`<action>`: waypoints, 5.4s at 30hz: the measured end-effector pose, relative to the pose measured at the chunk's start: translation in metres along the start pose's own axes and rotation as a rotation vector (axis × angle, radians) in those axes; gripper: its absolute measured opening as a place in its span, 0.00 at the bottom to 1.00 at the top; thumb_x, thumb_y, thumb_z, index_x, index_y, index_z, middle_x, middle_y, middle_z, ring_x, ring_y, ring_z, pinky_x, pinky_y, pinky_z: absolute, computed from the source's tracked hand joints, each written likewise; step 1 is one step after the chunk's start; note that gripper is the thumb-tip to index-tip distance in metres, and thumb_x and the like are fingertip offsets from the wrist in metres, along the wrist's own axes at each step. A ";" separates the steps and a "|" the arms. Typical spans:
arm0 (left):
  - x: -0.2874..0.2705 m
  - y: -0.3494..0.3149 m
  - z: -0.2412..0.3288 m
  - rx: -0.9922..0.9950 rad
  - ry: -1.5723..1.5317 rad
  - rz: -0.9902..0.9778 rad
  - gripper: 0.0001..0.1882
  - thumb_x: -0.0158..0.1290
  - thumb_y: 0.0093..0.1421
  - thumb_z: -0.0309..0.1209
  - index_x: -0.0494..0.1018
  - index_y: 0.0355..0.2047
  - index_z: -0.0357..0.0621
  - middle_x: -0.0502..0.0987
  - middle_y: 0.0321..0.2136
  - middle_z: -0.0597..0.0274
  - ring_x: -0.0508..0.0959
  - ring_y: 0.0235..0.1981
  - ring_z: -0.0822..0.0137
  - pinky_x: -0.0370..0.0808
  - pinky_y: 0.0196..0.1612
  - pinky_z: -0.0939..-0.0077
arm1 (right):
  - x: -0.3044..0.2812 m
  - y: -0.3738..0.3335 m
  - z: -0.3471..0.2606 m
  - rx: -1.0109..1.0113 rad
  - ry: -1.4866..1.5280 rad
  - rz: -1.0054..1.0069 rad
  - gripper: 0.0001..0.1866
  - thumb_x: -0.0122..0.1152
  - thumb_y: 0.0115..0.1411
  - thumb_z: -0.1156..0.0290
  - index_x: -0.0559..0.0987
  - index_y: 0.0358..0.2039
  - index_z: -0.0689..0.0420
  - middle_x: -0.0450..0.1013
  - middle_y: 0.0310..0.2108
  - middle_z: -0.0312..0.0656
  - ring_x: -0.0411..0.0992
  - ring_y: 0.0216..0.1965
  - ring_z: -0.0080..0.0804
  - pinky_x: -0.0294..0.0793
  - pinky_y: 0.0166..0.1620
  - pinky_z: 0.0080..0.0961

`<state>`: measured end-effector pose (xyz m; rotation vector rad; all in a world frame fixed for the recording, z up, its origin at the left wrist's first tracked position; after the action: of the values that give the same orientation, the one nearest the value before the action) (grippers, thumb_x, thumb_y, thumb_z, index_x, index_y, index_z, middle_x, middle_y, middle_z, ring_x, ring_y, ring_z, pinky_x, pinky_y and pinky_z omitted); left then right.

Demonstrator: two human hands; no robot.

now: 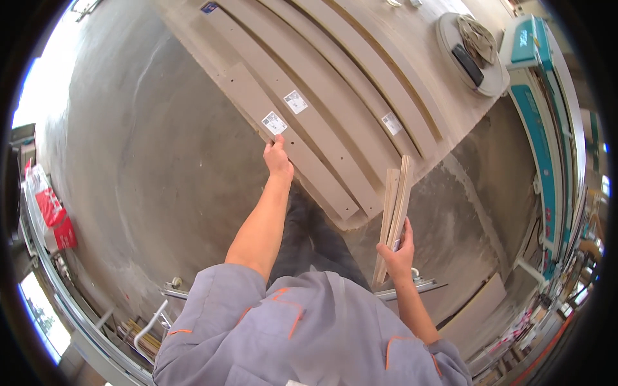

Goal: The person applies labels to a large wood panel, uses an air duster tool to clean debris from the panel's surface, and moves panels onto a cart.

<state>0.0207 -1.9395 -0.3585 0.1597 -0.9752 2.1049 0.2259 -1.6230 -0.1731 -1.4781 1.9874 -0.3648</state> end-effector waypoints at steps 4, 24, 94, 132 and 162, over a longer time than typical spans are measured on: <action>-0.017 0.011 0.005 0.069 0.540 0.015 0.28 0.53 0.60 0.35 0.62 0.55 0.26 0.72 0.44 0.49 0.71 0.48 0.55 0.66 0.55 0.63 | 0.018 -0.025 0.010 -0.016 0.102 0.006 0.49 0.63 0.42 0.80 0.51 0.65 0.65 0.69 0.44 0.45 0.71 0.38 0.28 0.72 0.42 0.23; -0.005 -0.055 0.015 -0.022 1.442 -0.257 0.25 0.59 0.51 0.47 0.74 0.36 0.33 0.76 0.31 0.47 0.77 0.38 0.52 0.74 0.43 0.60 | 0.086 -0.011 -0.078 -0.367 -0.307 0.044 0.48 0.64 0.42 0.74 0.54 0.64 0.66 0.64 0.57 0.57 0.66 0.57 0.45 0.63 0.59 0.32; 0.294 -0.124 -0.113 0.518 1.268 -0.994 0.22 0.55 0.57 0.44 0.76 0.40 0.35 0.80 0.28 0.49 0.79 0.30 0.60 0.74 0.36 0.68 | -0.138 -0.255 0.414 0.632 1.232 0.637 0.13 0.55 0.60 0.61 0.74 0.38 0.57 0.75 0.34 0.43 0.75 0.35 0.38 0.76 0.40 0.39; 0.984 -0.237 -0.432 0.573 1.258 -1.141 0.16 0.58 0.48 0.26 0.75 0.39 0.41 0.76 0.33 0.59 0.76 0.36 0.66 0.73 0.40 0.72 | -0.858 0.514 -0.028 -0.061 0.394 0.369 0.20 0.60 0.57 0.72 0.75 0.51 0.59 0.76 0.43 0.41 0.74 0.44 0.25 0.73 0.49 0.23; 1.646 -0.984 -1.183 -0.342 0.494 -2.545 0.11 0.58 0.57 0.23 0.76 0.42 0.38 0.72 0.45 0.59 0.73 0.45 0.68 0.70 0.46 0.78 | -1.792 0.620 -0.097 -0.469 0.105 1.469 0.14 0.70 0.52 0.65 0.75 0.29 0.60 0.67 0.28 0.37 0.65 0.29 0.24 0.68 0.34 0.22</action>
<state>-0.1599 0.2645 0.0738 0.3575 -0.1484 -0.3929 0.0077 0.2400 0.1228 0.1112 2.7278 0.6909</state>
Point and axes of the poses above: each hand's wrist, its own y-axis towards the middle knuckle, its own x-axis out of the palm, z = x × y, the point moved 6 cm from there along y, towards the middle knuckle
